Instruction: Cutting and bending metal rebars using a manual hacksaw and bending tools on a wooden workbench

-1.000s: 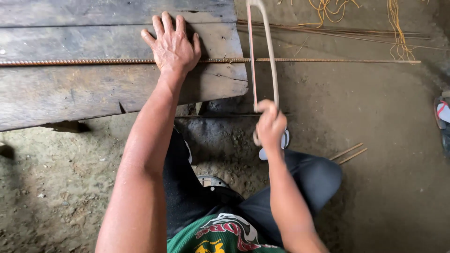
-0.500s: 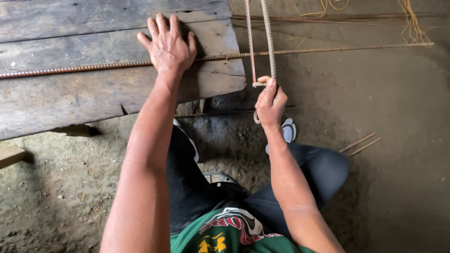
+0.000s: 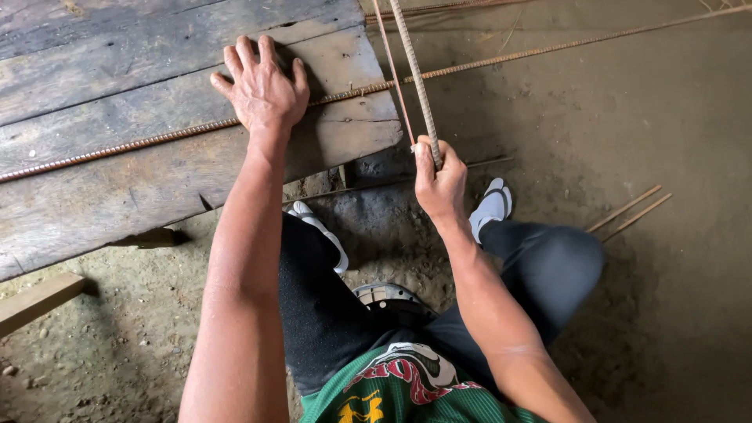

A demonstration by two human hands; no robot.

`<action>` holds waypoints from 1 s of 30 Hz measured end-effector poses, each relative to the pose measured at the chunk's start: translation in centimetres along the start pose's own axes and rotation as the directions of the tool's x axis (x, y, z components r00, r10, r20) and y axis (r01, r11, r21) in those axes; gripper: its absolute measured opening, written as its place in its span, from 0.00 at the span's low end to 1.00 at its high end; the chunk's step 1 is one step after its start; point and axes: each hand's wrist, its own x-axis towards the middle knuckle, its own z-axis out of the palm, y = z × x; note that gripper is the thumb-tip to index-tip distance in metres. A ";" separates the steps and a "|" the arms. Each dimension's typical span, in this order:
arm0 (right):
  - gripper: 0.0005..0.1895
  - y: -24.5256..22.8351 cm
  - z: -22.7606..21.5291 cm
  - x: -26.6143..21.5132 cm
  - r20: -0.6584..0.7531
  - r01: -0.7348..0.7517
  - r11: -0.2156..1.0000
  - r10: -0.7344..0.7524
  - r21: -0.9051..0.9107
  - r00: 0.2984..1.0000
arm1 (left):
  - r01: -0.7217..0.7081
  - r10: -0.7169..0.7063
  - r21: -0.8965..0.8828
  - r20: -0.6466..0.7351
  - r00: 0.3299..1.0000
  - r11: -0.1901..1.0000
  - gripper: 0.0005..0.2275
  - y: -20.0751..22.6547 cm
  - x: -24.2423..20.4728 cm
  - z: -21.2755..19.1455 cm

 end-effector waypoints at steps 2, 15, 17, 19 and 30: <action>0.15 -0.7 -0.8 -0.6 0.007 -0.078 0.996 0.079 -0.029 0.997 | 0.002 -0.002 0.002 0.002 1.000 1.000 0.19 -0.1 -0.1 0.1; 0.13 -1.1 -2.9 -6.4 -0.054 -0.273 0.962 0.271 -0.021 0.961 | -0.020 0.020 -0.035 -0.019 1.000 0.999 0.17 -0.1 -0.1 -0.1; 0.06 -1.6 -2.7 -7.5 0.151 -0.127 0.981 0.104 0.147 0.983 | -0.008 0.008 -0.050 -0.009 1.000 0.999 0.17 0.0 -0.1 -0.1; 0.04 -2.1 -2.7 -7.9 0.210 -0.093 0.982 0.057 0.167 0.976 | -0.023 0.023 -0.060 -0.004 1.000 0.998 0.17 0.1 -0.1 -0.3; 0.18 1.7 -3.1 -8.8 0.228 -0.088 0.991 0.063 0.101 0.972 | -0.023 0.022 -0.060 -0.021 1.000 0.998 0.16 0.0 0.0 0.1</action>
